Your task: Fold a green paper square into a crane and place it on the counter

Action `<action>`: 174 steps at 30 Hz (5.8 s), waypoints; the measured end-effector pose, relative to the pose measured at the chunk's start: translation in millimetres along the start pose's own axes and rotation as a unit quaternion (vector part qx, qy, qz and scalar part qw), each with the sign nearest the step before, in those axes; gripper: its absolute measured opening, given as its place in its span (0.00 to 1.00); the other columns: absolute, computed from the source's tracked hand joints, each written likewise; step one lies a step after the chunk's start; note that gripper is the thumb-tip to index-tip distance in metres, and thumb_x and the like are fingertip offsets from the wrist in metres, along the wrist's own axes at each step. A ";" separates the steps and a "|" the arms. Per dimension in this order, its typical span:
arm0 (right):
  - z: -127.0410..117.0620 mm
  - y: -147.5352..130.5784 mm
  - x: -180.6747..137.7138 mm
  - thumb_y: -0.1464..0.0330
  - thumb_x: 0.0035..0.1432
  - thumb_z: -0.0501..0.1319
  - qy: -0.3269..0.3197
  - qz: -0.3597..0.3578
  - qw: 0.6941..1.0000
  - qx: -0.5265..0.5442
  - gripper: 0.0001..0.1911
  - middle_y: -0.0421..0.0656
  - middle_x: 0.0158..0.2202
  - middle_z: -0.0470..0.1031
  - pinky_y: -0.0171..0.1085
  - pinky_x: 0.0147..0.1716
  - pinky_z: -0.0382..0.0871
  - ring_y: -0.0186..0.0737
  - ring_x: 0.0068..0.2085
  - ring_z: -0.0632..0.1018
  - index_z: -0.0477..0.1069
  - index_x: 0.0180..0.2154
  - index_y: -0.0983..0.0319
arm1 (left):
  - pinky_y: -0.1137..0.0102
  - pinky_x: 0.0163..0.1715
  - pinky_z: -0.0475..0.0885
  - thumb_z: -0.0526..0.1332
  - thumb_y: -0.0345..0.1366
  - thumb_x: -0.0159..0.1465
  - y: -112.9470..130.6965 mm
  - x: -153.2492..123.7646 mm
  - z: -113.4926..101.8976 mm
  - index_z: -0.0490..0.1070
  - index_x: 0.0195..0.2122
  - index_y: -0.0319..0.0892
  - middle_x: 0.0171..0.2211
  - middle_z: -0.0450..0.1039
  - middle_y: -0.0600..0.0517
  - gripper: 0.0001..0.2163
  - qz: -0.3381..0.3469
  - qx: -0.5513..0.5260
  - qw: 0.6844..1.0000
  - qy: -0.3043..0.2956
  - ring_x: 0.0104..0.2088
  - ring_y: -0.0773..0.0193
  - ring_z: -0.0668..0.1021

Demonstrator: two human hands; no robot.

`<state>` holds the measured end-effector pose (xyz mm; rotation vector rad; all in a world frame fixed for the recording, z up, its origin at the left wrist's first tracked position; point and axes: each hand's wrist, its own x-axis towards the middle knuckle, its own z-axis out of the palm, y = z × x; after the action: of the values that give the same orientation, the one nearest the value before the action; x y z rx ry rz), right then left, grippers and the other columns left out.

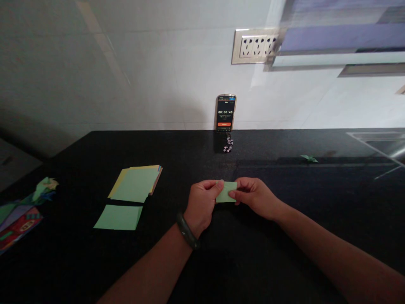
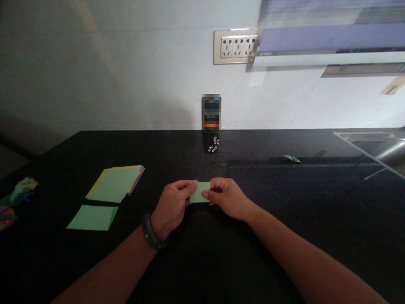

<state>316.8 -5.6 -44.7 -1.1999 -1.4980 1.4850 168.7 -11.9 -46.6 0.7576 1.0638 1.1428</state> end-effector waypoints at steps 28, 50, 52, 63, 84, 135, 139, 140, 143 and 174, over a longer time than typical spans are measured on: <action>-34.6 -13.5 -5.8 0.67 0.53 0.60 0.004 -0.285 0.934 -0.218 0.10 0.46 0.44 0.68 0.40 0.41 0.68 0.40 0.45 0.71 0.72 0.40 0.58 | 0.76 0.20 0.66 0.64 0.35 0.52 11.5 -3.1 -5.3 0.72 0.27 0.35 0.21 0.74 0.48 0.07 -0.088 0.090 0.988 -0.093 0.19 0.70 0.74; -13.6 4.6 -0.4 0.70 0.48 0.65 -0.021 -0.099 0.988 0.116 0.09 0.39 0.29 0.73 0.32 0.28 0.67 0.30 0.28 0.72 0.69 0.34 0.62 | 0.78 0.17 0.66 0.56 0.32 0.60 10.2 1.7 -7.8 0.68 0.30 0.35 0.19 0.68 0.52 0.05 -0.144 0.018 0.982 -0.117 0.15 0.73 0.70; -13.7 4.3 -0.6 0.70 0.48 0.64 -0.016 -0.100 0.990 0.099 0.09 0.38 0.29 0.72 0.32 0.27 0.67 0.30 0.27 0.72 0.69 0.34 0.62 | 0.78 0.17 0.67 0.55 0.31 0.61 10.1 1.8 -7.7 0.68 0.30 0.35 0.19 0.68 0.52 0.06 -0.139 0.027 0.983 -0.116 0.16 0.73 0.70; -25.3 -0.1 -3.4 0.76 0.52 0.59 0.054 -0.359 0.880 -0.305 0.10 0.46 0.46 0.65 0.41 0.42 0.68 0.41 0.45 0.70 0.74 0.35 0.58 | 0.79 0.18 0.67 0.57 0.31 0.60 12.6 0.7 -3.5 0.69 0.30 0.35 0.21 0.73 0.49 0.06 -0.127 0.076 0.986 -0.074 0.18 0.71 0.75; -22.5 7.1 2.4 0.70 0.54 0.59 0.073 -0.250 0.941 -0.215 0.04 0.46 0.42 0.72 0.40 0.42 0.69 0.38 0.40 0.75 0.72 0.29 0.61 | 0.76 0.32 0.70 0.60 0.25 0.54 14.1 -0.9 -8.7 0.73 0.40 0.37 0.40 0.75 0.45 0.12 -0.112 0.020 0.974 -0.196 0.37 0.65 0.78; -15.3 6.7 1.1 0.73 0.52 0.57 0.116 -0.253 0.920 -0.275 0.05 0.46 0.39 0.73 0.38 0.38 0.68 0.38 0.38 0.75 0.70 0.26 0.61 | 0.75 0.29 0.69 0.62 0.32 0.54 7.7 -4.2 -0.5 0.73 0.34 0.35 0.31 0.76 0.46 0.07 -0.110 0.075 0.976 -0.170 0.32 0.65 0.78; -13.4 5.2 0.5 0.73 0.52 0.57 0.108 -0.248 0.926 -0.264 0.06 0.46 0.40 0.73 0.38 0.39 0.68 0.38 0.39 0.75 0.70 0.26 0.62 | 0.77 0.27 0.69 0.64 0.30 0.53 6.4 -5.7 2.5 0.73 0.34 0.35 0.29 0.76 0.48 0.07 -0.086 0.081 0.983 -0.137 0.28 0.68 0.77; -13.4 4.8 0.4 0.73 0.52 0.57 0.106 -0.245 0.929 -0.256 0.06 0.46 0.40 0.73 0.39 0.40 0.68 0.38 0.40 0.75 0.70 0.26 0.62 | 0.77 0.27 0.69 0.64 0.29 0.53 6.6 -6.0 3.1 0.73 0.34 0.35 0.29 0.76 0.49 0.07 -0.086 0.080 0.984 -0.135 0.28 0.69 0.77; -14.8 3.8 0.8 0.71 0.53 0.57 0.100 -0.224 0.944 -0.220 0.06 0.47 0.41 0.73 0.40 0.41 0.68 0.39 0.40 0.75 0.71 0.26 0.62 | 0.77 0.26 0.69 0.63 0.27 0.53 7.6 -6.2 3.7 0.73 0.33 0.35 0.29 0.76 0.48 0.06 -0.092 0.076 0.984 -0.129 0.28 0.68 0.78; -10.4 -1.7 -0.2 0.71 0.51 0.58 0.100 -0.193 0.958 -0.186 0.07 0.45 0.36 0.74 0.38 0.38 0.68 0.37 0.37 0.75 0.71 0.23 0.63 | 0.78 0.21 0.67 0.60 0.31 0.58 5.5 -6.6 5.5 0.71 0.32 0.34 0.24 0.75 0.49 0.04 -0.092 0.106 0.985 -0.099 0.22 0.70 0.76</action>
<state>326.4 -2.1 -41.9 -1.1398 -1.7946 0.8235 171.6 -16.4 -38.0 0.9011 1.0742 0.7882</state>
